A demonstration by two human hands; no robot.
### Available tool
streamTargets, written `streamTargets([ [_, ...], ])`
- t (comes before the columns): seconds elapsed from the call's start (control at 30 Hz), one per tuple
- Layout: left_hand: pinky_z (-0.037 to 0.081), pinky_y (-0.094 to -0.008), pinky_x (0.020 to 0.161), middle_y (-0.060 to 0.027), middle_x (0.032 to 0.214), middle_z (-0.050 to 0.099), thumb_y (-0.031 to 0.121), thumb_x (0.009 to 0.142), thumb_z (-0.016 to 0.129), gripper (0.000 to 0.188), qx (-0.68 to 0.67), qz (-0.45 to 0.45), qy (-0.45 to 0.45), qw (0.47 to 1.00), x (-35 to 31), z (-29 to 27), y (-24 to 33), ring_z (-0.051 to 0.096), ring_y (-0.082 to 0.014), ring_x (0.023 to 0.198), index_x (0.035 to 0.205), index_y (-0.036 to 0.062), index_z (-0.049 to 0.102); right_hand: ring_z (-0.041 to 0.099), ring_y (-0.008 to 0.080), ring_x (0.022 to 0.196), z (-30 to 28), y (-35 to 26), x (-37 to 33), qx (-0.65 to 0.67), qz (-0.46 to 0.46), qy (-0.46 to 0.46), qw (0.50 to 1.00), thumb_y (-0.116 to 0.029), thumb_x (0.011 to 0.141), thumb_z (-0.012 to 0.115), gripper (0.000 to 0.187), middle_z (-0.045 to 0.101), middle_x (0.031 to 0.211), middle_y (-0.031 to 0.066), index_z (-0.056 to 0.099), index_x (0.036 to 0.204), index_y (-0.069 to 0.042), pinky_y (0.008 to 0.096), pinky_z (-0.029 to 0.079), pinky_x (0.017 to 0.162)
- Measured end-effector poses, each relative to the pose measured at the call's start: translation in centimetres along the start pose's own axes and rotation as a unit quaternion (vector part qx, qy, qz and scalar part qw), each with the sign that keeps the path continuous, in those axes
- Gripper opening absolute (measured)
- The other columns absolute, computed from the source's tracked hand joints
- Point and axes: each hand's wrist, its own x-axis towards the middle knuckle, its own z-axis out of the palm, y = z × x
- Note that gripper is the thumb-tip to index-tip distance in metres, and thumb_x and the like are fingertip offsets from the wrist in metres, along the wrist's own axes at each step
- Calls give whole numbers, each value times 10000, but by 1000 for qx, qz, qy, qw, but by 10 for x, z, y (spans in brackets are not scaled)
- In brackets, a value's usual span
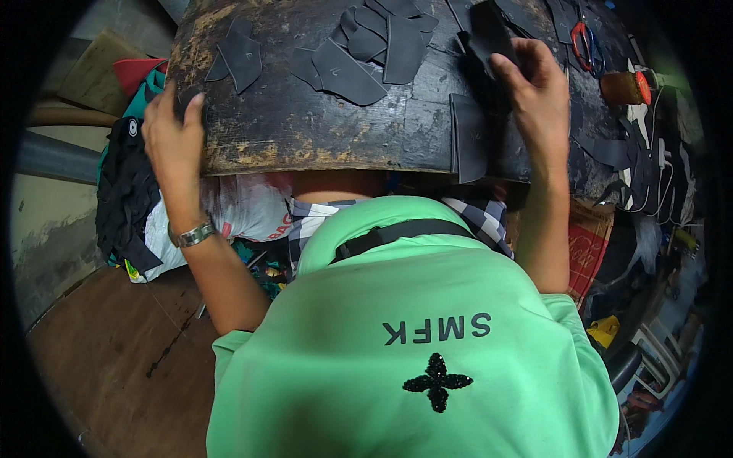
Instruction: The person sorts and stacks small black leather pieces on a workbench. They pick up pieces, align them, and place them into neat piles, occasionally using a metal ruler to measure or straighten edges. The person also moves larger leather pieces aside to access smaller ones.
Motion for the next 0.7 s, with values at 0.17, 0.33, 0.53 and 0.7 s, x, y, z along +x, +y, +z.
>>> streamTargets([
  [0.17,417,-443,1009,-220,1252,588,303,834,742,514,-35,-49,-1,998,-17,5,-29,550,-377,1168,1267,45,639,682,343,964,0,5,-10,-194,-22,-78,978,-117,885,680,319,691,1058,220,619,1151,48,373,507,892],
  [0.33,423,-416,984,-160,1172,631,239,763,785,371,-81,-81,28,993,-30,8,-28,553,-336,1124,1078,60,707,637,406,1016,24,-6,-17,-284,-61,-41,956,-138,897,655,304,667,1070,244,611,1160,8,424,494,863],
  [0.53,505,-274,778,-81,935,655,49,773,773,359,-325,-131,21,936,-20,3,-22,615,-162,831,1106,-4,650,601,133,870,-8,1,7,-17,-40,8,999,-128,932,638,204,666,917,78,612,1050,36,296,473,814],
  [0.7,489,-218,775,-37,932,624,25,849,708,411,-481,-114,-37,869,-27,-9,29,591,-100,836,1248,-3,612,641,183,963,-25,11,26,-33,13,46,998,-147,916,674,333,701,1057,132,621,1171,60,304,484,876],
])
